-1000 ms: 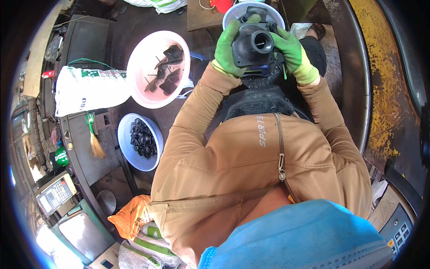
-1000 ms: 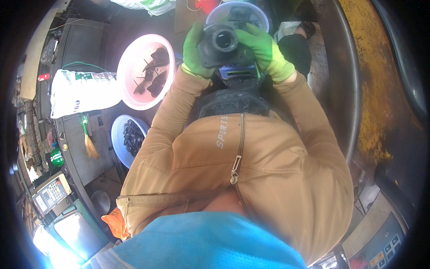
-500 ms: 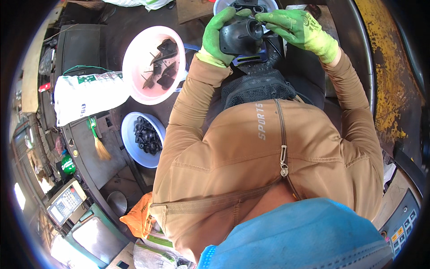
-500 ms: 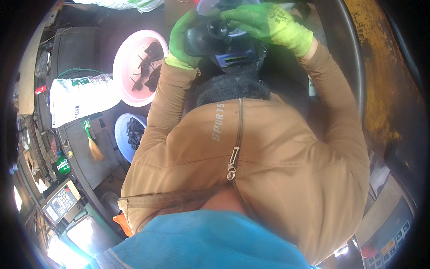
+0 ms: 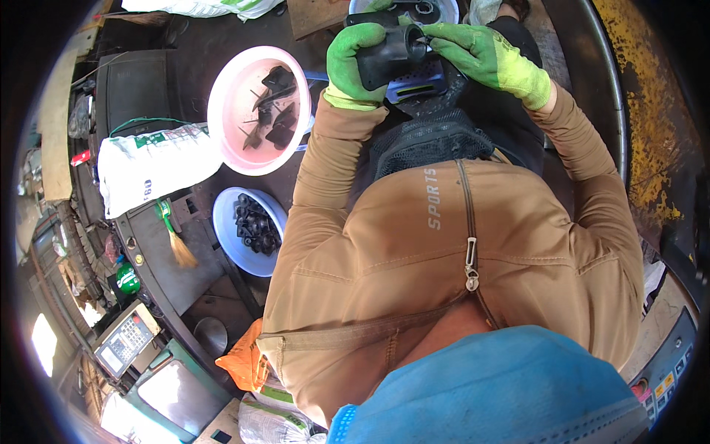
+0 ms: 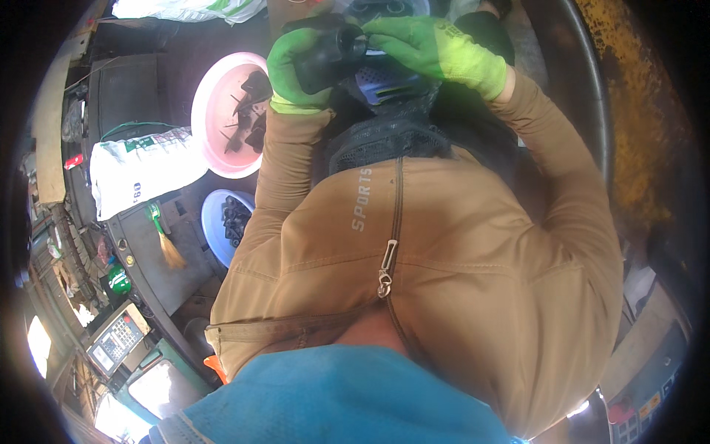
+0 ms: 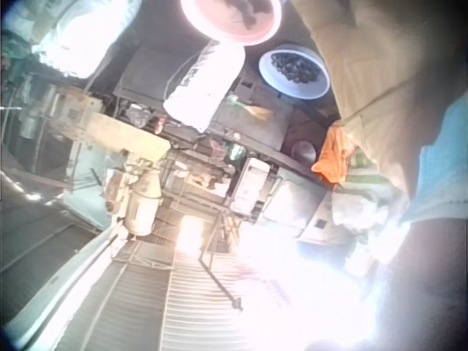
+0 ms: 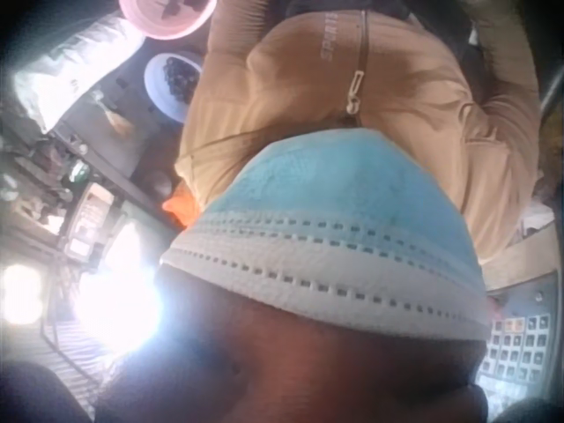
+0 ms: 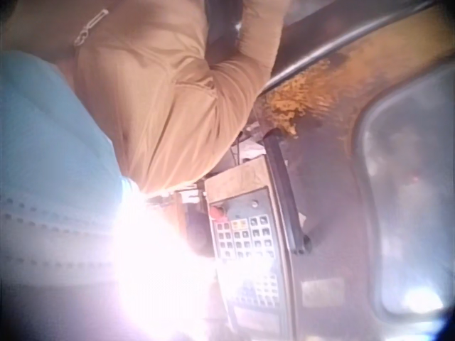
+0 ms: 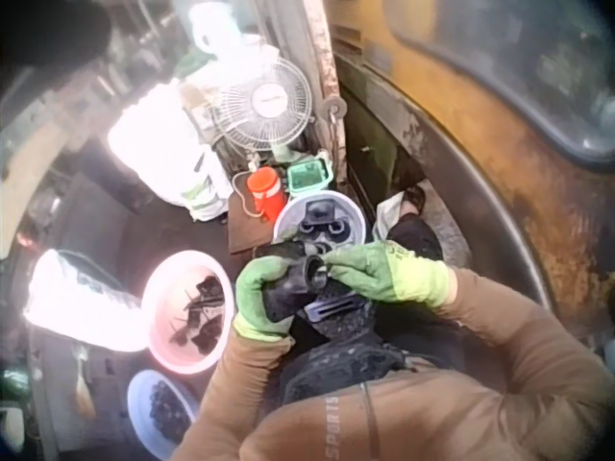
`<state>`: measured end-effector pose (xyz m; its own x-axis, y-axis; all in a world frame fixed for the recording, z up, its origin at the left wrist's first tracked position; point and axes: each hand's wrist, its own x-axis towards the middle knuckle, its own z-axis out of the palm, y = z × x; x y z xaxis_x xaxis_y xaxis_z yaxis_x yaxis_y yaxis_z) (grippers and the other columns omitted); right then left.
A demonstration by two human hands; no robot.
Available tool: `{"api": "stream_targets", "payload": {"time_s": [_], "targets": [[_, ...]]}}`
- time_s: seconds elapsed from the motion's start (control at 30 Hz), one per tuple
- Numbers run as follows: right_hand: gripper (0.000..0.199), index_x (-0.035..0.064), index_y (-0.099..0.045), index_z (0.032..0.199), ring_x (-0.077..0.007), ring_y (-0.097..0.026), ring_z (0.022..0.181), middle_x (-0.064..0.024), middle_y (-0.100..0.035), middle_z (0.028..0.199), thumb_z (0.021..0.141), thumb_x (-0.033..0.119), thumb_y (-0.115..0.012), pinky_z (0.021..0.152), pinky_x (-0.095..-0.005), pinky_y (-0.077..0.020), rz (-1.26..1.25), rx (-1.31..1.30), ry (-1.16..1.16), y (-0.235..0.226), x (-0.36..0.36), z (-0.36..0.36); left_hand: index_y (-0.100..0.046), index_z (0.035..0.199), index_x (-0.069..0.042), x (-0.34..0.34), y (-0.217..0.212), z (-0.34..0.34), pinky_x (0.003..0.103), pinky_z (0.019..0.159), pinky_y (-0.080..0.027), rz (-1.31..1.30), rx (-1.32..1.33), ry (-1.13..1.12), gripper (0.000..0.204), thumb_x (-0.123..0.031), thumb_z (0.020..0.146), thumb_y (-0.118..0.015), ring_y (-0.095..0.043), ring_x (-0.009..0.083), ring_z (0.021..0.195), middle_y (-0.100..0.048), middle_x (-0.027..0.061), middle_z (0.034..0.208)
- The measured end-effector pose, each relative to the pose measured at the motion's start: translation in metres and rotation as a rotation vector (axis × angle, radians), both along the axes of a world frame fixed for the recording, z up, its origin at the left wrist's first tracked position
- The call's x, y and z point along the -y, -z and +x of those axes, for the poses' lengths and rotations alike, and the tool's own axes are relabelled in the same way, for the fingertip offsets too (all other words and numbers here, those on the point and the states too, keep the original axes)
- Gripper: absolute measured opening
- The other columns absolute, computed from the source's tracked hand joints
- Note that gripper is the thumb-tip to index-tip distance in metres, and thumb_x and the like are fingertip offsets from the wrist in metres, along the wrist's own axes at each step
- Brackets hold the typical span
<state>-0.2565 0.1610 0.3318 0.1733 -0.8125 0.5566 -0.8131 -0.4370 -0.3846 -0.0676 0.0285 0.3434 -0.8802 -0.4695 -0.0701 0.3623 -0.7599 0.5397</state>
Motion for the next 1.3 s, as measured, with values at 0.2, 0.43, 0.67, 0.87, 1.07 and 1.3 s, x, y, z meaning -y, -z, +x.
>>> {"api": "stream_targets", "payload": {"time_s": [0.2,0.43,0.67,0.87,1.07,1.3], "targets": [[0.035,0.0019,-0.059,0.131,-0.0184,-0.067,0.093,-0.0137,-0.070,0.106,0.101,0.020,-0.057,0.080,-0.0301,-0.0516,0.366,0.437,0.092,0.005,-0.006,0.013,-0.050,0.134,-0.002,-0.008,-0.005,-0.001,0.044,0.089,-0.056,-0.104,-0.024,-0.112,0.059,-0.013,0.077,-0.058,-0.064,0.0330,0.105,-0.062,0.0193,0.119],[0.038,0.0019,-0.059,0.131,-0.0092,-0.060,0.087,-0.0040,-0.067,0.097,0.102,0.026,-0.056,0.075,-0.0243,-0.0485,0.291,0.622,0.055,-0.002,-0.001,0.032,-0.048,0.137,-0.002,-0.016,-0.016,-0.005,0.040,0.094,-0.052,-0.307,-0.059,-0.233,0.066,-0.017,0.076,-0.068,-0.060,0.0286,0.110,-0.058,0.0144,0.124],[0.035,0.0039,-0.063,0.114,-0.0043,-0.040,0.058,0.0046,-0.047,0.068,0.103,0.034,-0.050,0.053,-0.0203,-0.0335,0.588,1.161,0.042,-0.027,-0.010,0.050,-0.045,0.140,-0.003,-0.016,-0.015,-0.009,0.036,0.100,-0.046,-0.664,-0.076,-0.431,0.078,-0.022,0.074,-0.081,-0.055,0.0234,0.115,-0.054,0.0090,0.130],[0.031,0.0062,-0.064,0.101,-0.0046,-0.038,0.055,0.0073,-0.043,0.063,0.101,0.035,-0.053,0.051,-0.0214,-0.0308,0.749,1.488,-0.068,-0.056,-0.018,0.056,-0.039,0.144,-0.003,0.003,0.002,-0.012,0.038,0.102,-0.042,-1.132,-0.119,-0.615,0.085,-0.035,0.078,-0.082,-0.050,0.0260,0.119,-0.048,0.0130,0.137],[0.034,0.0066,-0.060,0.104,-0.0012,-0.028,0.043,0.0089,-0.038,0.060,0.105,0.037,-0.044,0.039,-0.0168,-0.0231,0.947,1.889,-0.095,-0.074,-0.026,0.055,-0.039,0.143,-0.003,0.023,-0.008,-0.010,0.048,0.100,-0.047,-1.740,-0.112,-0.758,0.075,-0.043,0.086,-0.068,-0.053,0.0360,0.119,-0.050,0.0211,0.132],[0.036,0.0071,-0.061,0.110,-0.0004,-0.034,0.047,0.0058,-0.050,0.072,0.100,0.041,-0.053,0.041,-0.0167,-0.0250,0.703,1.924,-0.043,-0.057,-0.006,0.038,-0.021,0.150,-0.007,0.023,-0.008,-0.016,0.049,0.100,-0.044,-1.851,-0.210,-0.881,0.095,-0.025,0.073,-0.073,-0.046,0.0399,0.120,-0.035,0.0296,0.139]]}}
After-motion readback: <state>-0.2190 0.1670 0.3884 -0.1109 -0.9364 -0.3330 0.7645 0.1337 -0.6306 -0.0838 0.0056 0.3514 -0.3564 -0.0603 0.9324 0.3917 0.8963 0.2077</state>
